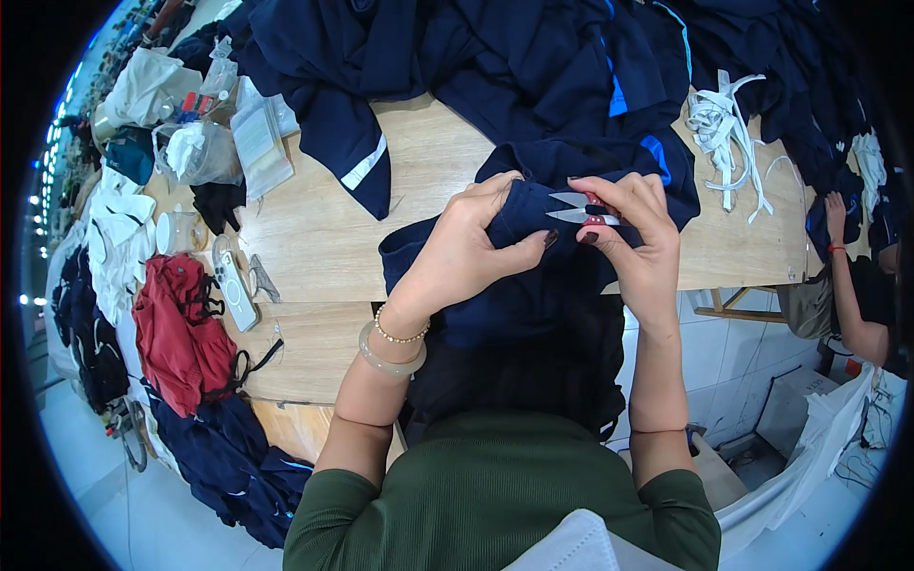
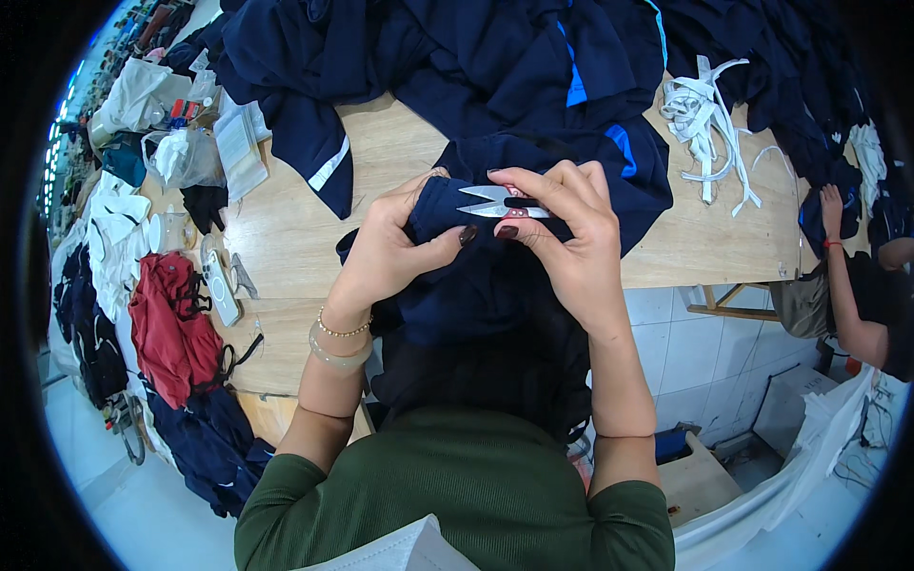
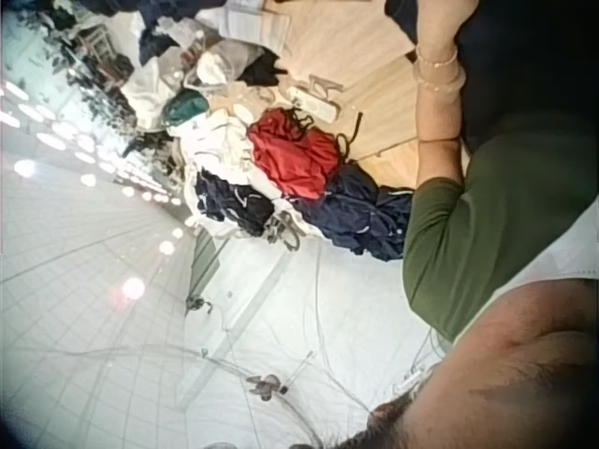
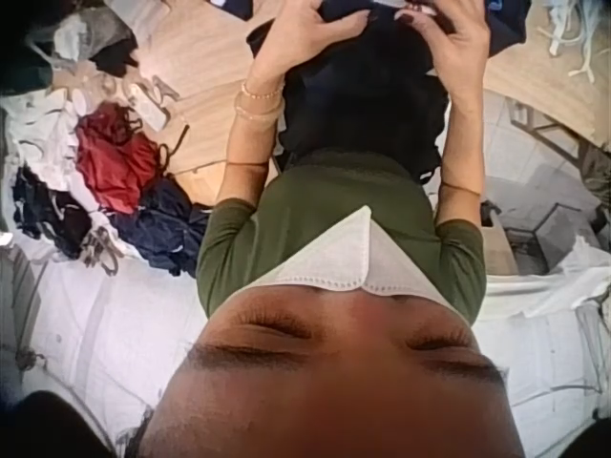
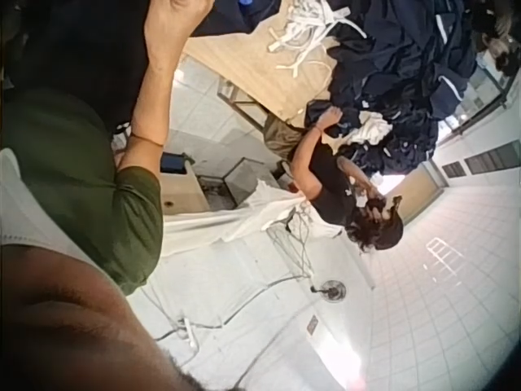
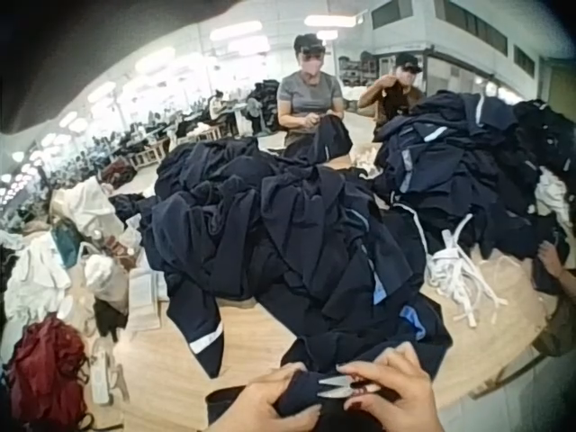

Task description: Trimming excess threads from blue athletic pants using small thread snippers at a garment factory workbench.

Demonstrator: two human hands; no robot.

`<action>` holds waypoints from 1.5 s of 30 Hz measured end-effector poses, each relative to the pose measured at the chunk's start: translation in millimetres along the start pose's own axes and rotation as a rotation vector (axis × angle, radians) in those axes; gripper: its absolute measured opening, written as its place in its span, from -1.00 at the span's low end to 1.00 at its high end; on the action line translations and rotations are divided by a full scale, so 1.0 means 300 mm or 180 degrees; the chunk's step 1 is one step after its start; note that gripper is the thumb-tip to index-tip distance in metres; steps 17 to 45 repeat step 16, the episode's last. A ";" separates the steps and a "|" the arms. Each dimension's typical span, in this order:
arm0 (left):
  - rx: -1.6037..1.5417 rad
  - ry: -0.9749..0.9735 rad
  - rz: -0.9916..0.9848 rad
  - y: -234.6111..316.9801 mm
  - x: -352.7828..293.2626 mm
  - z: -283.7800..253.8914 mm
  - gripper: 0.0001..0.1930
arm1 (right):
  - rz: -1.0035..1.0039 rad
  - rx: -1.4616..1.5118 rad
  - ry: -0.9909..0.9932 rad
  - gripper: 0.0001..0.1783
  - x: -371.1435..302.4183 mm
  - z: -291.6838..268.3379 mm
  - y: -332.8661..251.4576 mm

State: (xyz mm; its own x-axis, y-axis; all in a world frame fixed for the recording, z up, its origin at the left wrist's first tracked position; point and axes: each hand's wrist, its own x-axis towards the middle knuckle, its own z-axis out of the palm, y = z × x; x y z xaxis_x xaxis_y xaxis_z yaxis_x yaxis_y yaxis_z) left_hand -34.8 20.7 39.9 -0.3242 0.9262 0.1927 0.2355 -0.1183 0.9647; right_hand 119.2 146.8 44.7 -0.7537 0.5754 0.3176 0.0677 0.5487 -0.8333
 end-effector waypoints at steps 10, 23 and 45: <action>-0.0137 -0.0136 -0.0513 -0.020 0.000 -0.010 -0.88 | 0.0636 0.3477 0.0721 -0.57 0.029 -0.042 0.016; -0.0358 -0.0113 -0.0836 -0.021 0.004 -0.010 -0.90 | 0.0059 0.0457 -0.0513 -0.43 -0.006 -0.042 0.038; -0.0358 -0.0113 -0.0836 -0.021 0.004 -0.010 -0.90 | 0.0059 0.0457 -0.0513 -0.43 -0.006 -0.042 0.038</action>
